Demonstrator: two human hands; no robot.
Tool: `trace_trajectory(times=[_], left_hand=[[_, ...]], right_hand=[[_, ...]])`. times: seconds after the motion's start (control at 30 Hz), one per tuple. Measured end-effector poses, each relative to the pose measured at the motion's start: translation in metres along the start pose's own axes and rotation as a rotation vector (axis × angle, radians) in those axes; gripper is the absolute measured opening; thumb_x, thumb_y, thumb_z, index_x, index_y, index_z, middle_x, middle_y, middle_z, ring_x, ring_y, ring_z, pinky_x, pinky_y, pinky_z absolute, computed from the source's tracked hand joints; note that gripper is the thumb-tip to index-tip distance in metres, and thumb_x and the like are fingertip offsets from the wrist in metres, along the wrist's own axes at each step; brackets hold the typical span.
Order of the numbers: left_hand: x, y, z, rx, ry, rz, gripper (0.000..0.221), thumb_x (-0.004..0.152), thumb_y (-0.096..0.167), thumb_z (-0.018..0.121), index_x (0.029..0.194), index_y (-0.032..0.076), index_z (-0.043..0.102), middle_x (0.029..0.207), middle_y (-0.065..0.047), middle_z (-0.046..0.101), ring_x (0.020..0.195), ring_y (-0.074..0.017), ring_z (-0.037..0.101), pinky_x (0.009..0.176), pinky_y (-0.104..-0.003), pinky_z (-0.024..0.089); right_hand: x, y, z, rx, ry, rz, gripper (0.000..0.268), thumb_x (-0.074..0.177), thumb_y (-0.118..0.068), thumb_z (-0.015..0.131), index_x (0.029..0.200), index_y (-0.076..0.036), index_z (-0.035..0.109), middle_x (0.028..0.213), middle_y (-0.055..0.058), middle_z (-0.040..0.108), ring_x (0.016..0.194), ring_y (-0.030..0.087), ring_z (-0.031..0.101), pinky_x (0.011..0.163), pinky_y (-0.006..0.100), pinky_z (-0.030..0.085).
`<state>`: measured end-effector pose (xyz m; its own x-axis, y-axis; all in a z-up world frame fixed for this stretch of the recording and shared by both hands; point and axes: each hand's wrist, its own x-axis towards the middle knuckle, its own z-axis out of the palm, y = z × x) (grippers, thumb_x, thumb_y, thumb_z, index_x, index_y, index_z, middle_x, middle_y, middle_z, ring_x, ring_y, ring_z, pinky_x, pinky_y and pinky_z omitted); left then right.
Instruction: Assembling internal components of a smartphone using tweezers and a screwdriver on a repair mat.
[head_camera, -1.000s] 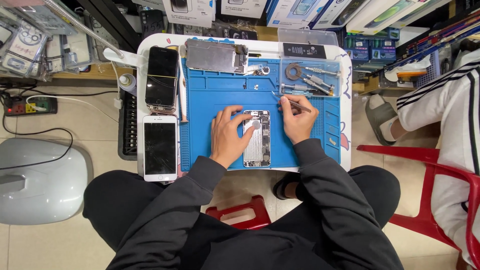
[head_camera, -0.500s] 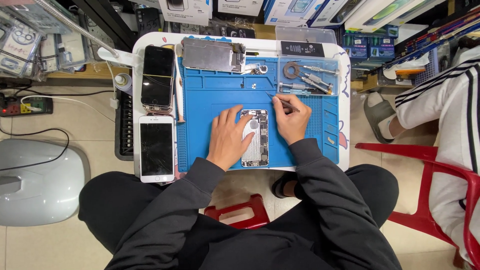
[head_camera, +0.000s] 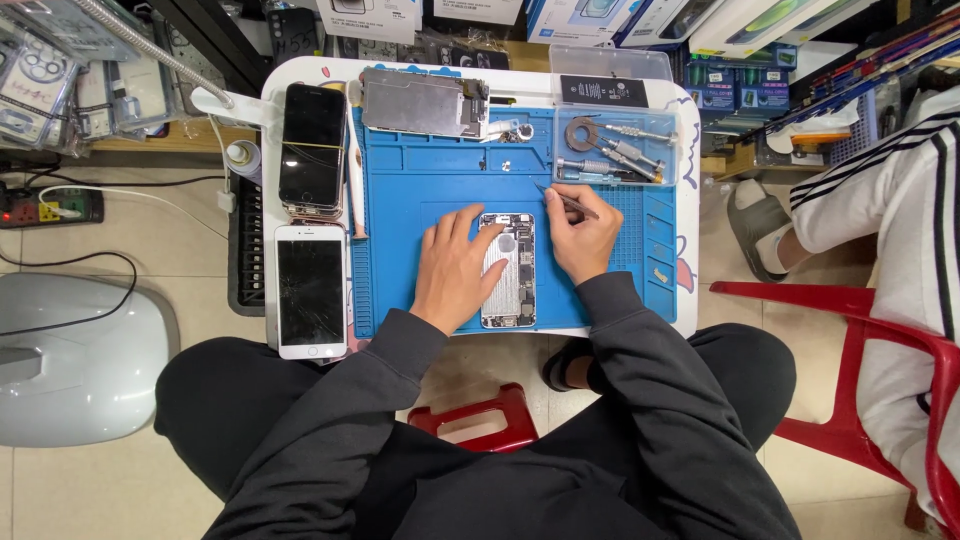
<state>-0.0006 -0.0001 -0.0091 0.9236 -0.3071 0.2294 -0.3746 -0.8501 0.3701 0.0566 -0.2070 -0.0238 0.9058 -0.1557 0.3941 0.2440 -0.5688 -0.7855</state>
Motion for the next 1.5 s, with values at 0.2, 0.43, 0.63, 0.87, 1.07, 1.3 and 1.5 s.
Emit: trace_trajectory(times=[0.2, 0.43, 0.63, 0.87, 1.07, 1.3, 1.5], left_hand=[[0.000, 0.001, -0.003, -0.004, 0.005, 0.012, 0.040, 0.092, 0.034, 0.080, 0.127, 0.017, 0.071, 0.137, -0.012, 0.055, 0.126, -0.0293, 0.055, 0.096, -0.045, 0.047], [0.001, 0.001, -0.002, 0.001, 0.001, 0.009, 0.040, 0.093, 0.034, 0.080, 0.127, 0.017, 0.071, 0.138, -0.012, 0.056, 0.126, -0.0287, 0.055, 0.096, -0.045, 0.047], [0.000, -0.001, -0.002, 0.002, 0.005, 0.015, 0.039, 0.093, 0.034, 0.079, 0.128, 0.017, 0.071, 0.137, -0.012, 0.056, 0.126, -0.0285, 0.055, 0.097, -0.045, 0.047], [0.001, 0.001, -0.003, -0.009, 0.006, 0.013, 0.039, 0.093, 0.033, 0.079, 0.127, 0.017, 0.071, 0.137, -0.012, 0.056, 0.126, -0.0290, 0.055, 0.097, -0.046, 0.047], [0.001, 0.001, -0.002, -0.008, 0.007, 0.014, 0.039, 0.093, 0.033, 0.080, 0.127, 0.017, 0.071, 0.136, -0.012, 0.056, 0.126, -0.0290, 0.056, 0.096, -0.046, 0.048], [0.000, 0.001, -0.001, -0.006, 0.004, 0.014, 0.038, 0.094, 0.034, 0.079, 0.127, 0.018, 0.070, 0.137, -0.012, 0.056, 0.126, -0.0286, 0.055, 0.097, -0.046, 0.048], [0.001, -0.001, -0.004, -0.009, -0.018, 0.039, 0.044, 0.093, 0.037, 0.080, 0.129, 0.014, 0.071, 0.138, -0.013, 0.057, 0.126, -0.0289, 0.054, 0.099, -0.046, 0.046]], right_hand=[[0.003, -0.002, 0.002, 0.013, -0.007, -0.013, 0.005, 0.098, -0.005, 0.079, 0.102, -0.007, 0.081, 0.079, 0.012, 0.079, 0.059, 0.019, 0.071, 0.051, 0.029, 0.056], [0.003, -0.001, 0.001, 0.009, -0.004, -0.006, 0.005, 0.097, -0.006, 0.080, 0.101, -0.008, 0.082, 0.079, 0.010, 0.079, 0.060, 0.018, 0.071, 0.052, 0.028, 0.056], [0.004, -0.001, 0.003, 0.013, -0.015, -0.010, 0.007, 0.097, -0.006, 0.080, 0.103, -0.008, 0.082, 0.082, 0.010, 0.080, 0.058, 0.016, 0.069, 0.050, 0.028, 0.054], [0.002, 0.001, 0.002, 0.009, -0.012, -0.007, 0.006, 0.098, -0.007, 0.080, 0.103, -0.009, 0.082, 0.084, 0.010, 0.080, 0.059, 0.018, 0.070, 0.050, 0.029, 0.055], [0.004, 0.001, 0.002, 0.010, -0.016, -0.009, 0.006, 0.097, -0.007, 0.081, 0.103, -0.009, 0.082, 0.082, 0.010, 0.080, 0.058, 0.018, 0.070, 0.050, 0.029, 0.055], [0.000, -0.006, -0.002, 0.034, 0.005, -0.005, 0.006, 0.097, -0.008, 0.081, 0.103, -0.009, 0.081, 0.081, 0.010, 0.079, 0.060, 0.017, 0.071, 0.051, 0.028, 0.056], [0.006, -0.027, -0.039, -0.260, -0.048, -0.286, 0.003, 0.106, -0.018, 0.074, 0.104, -0.016, 0.074, 0.078, 0.002, 0.078, 0.063, 0.017, 0.071, 0.054, 0.027, 0.057]])
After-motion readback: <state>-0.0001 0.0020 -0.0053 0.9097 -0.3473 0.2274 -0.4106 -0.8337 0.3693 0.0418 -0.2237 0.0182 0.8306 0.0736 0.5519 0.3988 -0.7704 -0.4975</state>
